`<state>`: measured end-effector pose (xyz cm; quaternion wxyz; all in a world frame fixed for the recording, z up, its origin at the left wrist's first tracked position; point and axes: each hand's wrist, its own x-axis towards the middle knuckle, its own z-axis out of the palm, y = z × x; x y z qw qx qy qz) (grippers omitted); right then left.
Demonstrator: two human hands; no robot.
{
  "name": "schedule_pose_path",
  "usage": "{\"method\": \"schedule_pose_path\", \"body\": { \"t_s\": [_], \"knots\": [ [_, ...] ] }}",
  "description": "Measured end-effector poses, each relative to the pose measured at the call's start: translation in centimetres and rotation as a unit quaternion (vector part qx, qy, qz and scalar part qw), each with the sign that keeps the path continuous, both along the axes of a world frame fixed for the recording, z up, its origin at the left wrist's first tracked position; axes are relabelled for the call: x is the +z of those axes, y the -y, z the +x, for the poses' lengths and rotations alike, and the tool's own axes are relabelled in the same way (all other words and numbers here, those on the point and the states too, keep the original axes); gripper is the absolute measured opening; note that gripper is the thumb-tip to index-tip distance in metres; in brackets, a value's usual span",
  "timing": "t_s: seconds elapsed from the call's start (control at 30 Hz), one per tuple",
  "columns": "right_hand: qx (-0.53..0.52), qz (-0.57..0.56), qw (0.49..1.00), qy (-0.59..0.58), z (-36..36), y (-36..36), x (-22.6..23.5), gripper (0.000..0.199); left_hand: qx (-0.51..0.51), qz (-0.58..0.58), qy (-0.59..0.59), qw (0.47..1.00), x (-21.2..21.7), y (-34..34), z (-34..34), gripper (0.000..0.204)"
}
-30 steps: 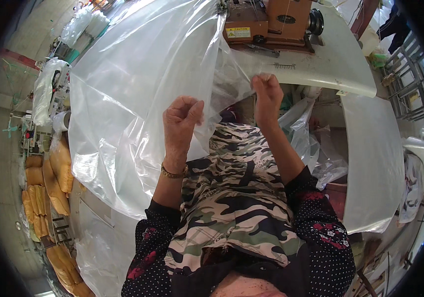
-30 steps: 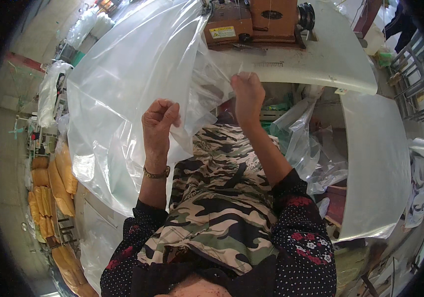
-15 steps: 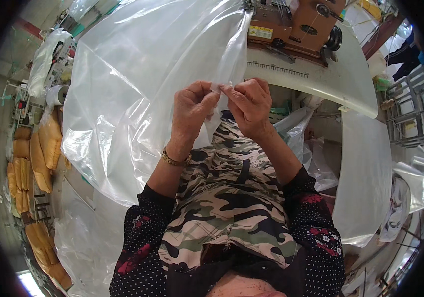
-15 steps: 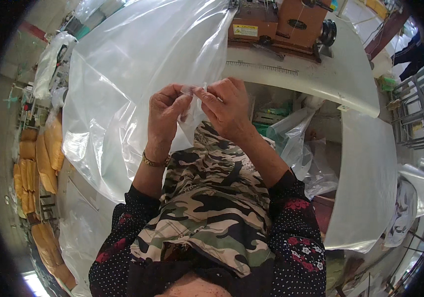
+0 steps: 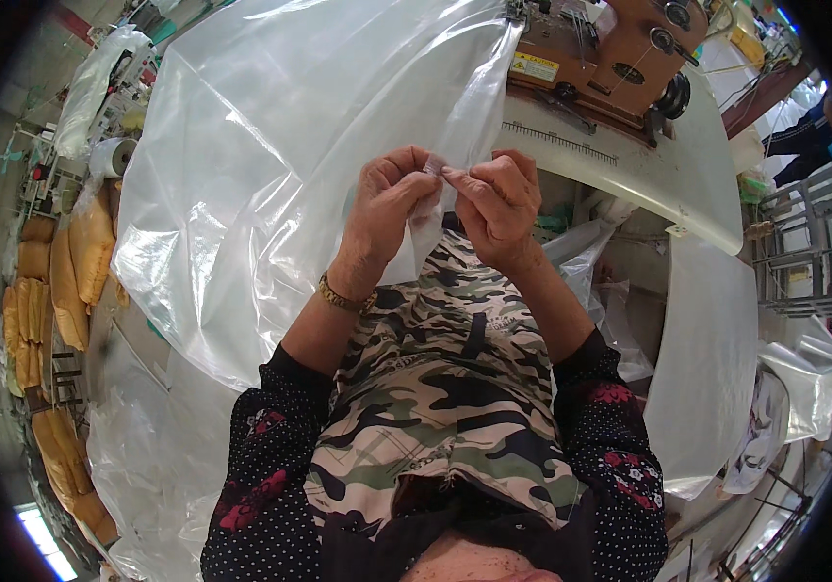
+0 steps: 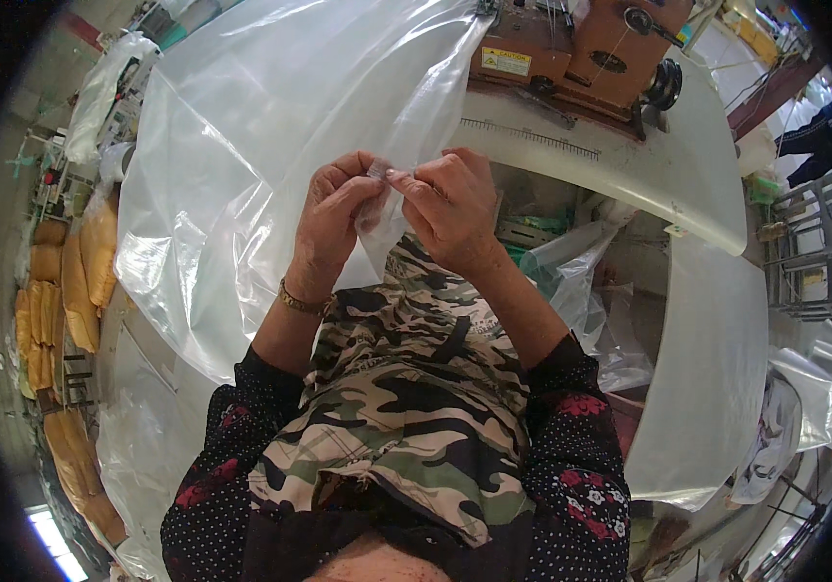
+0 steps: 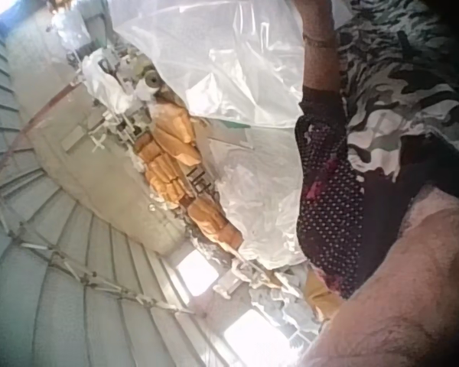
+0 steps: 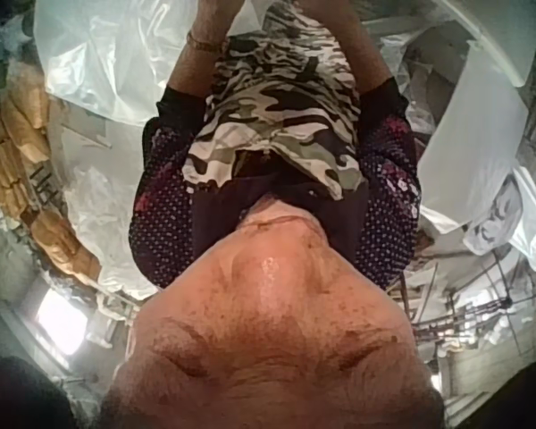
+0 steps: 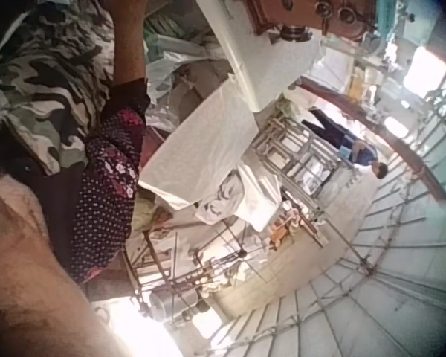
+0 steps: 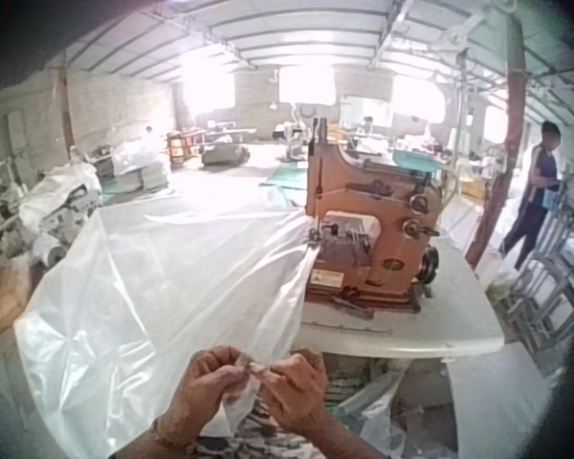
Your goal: The person sews large clear plastic sheets together using an industrial sewing machine, aligning the sheets by hand as they feed into the machine.
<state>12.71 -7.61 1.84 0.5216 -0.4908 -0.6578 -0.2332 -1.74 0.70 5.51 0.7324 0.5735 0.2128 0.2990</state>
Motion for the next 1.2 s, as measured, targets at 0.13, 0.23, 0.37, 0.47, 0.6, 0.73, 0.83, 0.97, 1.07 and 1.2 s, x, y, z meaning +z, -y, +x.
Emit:
{"method": "schedule_pose_path", "body": {
  "t_s": [0.13,0.23,0.37,0.47,0.6,0.73,0.83,0.97,1.07,1.2],
  "knots": [
    [0.008,0.011,1.000,0.013,0.1,-0.3,-0.3,0.026,-0.016,-0.080,0.030,0.996,0.0,-0.5,0.1,0.013],
    [0.000,0.000,1.000,0.024,0.0,-0.5,-0.7,0.022,-0.005,-0.041,0.017,0.999,0.2,0.1,0.9,0.015],
    [0.067,-0.044,0.997,0.002,0.8,-0.5,-1.1,0.024,0.110,0.097,-0.086,0.985,0.8,-0.7,0.6,0.013],
    [0.059,-0.004,0.928,-0.367,0.1,-1.6,-2.0,0.033,0.181,0.276,-0.122,0.936,2.9,-2.3,-0.5,0.009],
    [-0.018,-0.146,0.881,-0.450,-2.8,-10.3,-4.6,0.047,0.169,0.512,-0.176,0.823,8.2,-2.2,1.1,0.004],
    [0.434,-0.097,0.755,-0.481,-6.2,-15.0,-4.4,0.034,-0.027,0.510,-0.204,0.835,10.2,-0.1,2.0,0.004],
    [0.435,-0.113,0.777,-0.440,-6.5,-17.0,-11.5,0.027,-0.069,0.619,-0.298,0.723,6.4,-1.5,1.2,0.010],
    [0.442,-0.142,0.797,-0.386,-4.8,-16.0,-21.7,0.017,-0.023,0.617,-0.251,0.745,-2.0,-1.8,1.7,0.011],
    [0.149,-0.229,0.957,-0.101,-4.1,-8.1,-11.8,0.014,0.081,0.522,-0.250,0.812,-7.2,-3.3,0.1,0.009],
    [0.125,-0.251,0.951,0.133,3.4,-4.2,-11.1,0.025,0.074,0.322,-0.204,0.921,-8.0,-3.1,1.8,0.011]
  ]
}}
